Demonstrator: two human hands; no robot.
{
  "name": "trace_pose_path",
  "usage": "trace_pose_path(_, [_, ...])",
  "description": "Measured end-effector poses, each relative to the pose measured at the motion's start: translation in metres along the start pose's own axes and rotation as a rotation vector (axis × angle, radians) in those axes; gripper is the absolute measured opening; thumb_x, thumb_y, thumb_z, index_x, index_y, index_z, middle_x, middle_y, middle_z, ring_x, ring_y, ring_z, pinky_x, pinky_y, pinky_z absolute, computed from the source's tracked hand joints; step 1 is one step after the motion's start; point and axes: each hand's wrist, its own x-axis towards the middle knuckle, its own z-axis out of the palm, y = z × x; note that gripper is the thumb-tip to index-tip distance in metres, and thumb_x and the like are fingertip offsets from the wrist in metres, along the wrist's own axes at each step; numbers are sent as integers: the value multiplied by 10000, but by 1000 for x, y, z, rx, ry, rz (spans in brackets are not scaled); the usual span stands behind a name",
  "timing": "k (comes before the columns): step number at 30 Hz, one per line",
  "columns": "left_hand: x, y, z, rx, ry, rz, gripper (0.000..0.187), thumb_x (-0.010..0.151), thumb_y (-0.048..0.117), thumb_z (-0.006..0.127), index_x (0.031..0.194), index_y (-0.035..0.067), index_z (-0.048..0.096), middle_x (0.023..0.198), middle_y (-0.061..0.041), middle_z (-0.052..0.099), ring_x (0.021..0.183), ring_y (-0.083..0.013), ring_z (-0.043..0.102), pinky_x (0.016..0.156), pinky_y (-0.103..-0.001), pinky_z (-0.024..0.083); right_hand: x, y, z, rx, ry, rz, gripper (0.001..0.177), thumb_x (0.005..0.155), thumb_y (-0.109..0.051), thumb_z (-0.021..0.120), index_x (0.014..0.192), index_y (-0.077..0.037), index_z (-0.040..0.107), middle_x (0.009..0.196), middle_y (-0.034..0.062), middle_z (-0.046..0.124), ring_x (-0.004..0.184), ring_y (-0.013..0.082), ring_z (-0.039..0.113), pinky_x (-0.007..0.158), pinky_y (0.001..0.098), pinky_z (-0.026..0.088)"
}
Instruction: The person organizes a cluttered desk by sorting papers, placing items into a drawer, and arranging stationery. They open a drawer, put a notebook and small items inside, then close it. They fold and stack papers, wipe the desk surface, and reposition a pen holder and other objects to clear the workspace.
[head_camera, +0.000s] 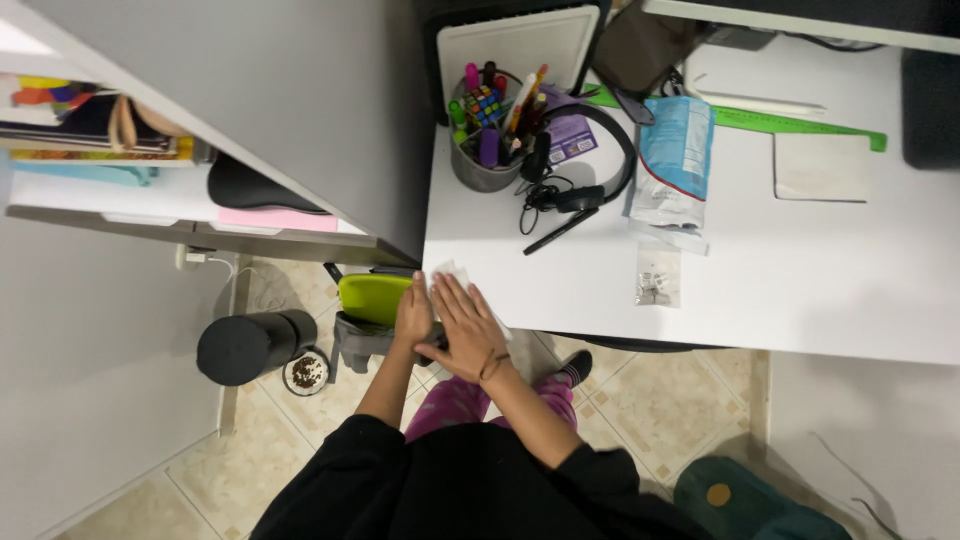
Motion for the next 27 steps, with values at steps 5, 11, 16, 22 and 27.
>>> trace_pose_path(5, [-15, 12, -4, 26, 12, -9, 931, 1047, 695, 167, 1412, -82, 527, 1423, -344, 529, 1408, -465, 424, 1205, -547, 295, -26, 28, -21, 81, 179, 203, 898, 911, -563, 601, 1571, -26, 312, 1644, 175, 299, 1538, 326, 224, 1247, 543, 144])
trace_pose_path(11, [-29, 35, -7, 181, 59, 86, 751, 1084, 566, 145, 1487, 33, 485, 1331, -315, 615, 1282, -476, 552, 1099, -576, 408, -45, 95, -34, -134, 246, 557, 752, 1035, -508, 433, 1589, -29, 265, 1670, 173, 226, 1552, 311, 186, 1257, 521, 116])
trace_pose_path(16, [-26, 30, -4, 217, 102, 108, 754, 1087, 587, 146, 1471, 50, 513, 1290, -291, 656, 1217, -457, 614, 1041, -553, 457, -50, 134, -18, -151, 452, 637, 425, 1030, -214, 526, 1446, -144, 478, 1504, 32, 451, 1379, 246, 424, 1123, 458, 350])
trace_pose_path(22, [-28, 27, -3, 286, 142, 147, 725, 1100, 547, 148, 1413, 36, 557, 1209, -286, 695, 1122, -462, 667, 952, -550, 505, -38, 198, -31, -39, 904, 943, 77, 897, -190, 644, 967, -218, 659, 789, 7, 726, 718, 263, 715, 643, 364, 541])
trace_pose_path(27, [-47, 48, -4, 425, 508, 463, 279, 1057, 214, 506, 1235, 2, 544, 993, -149, 582, 1000, -339, 627, 862, -413, 509, -12, 253, -38, 81, 490, 1190, 399, 806, -655, 707, 901, -267, 722, 756, 53, 748, 747, 326, 757, 579, 452, 583])
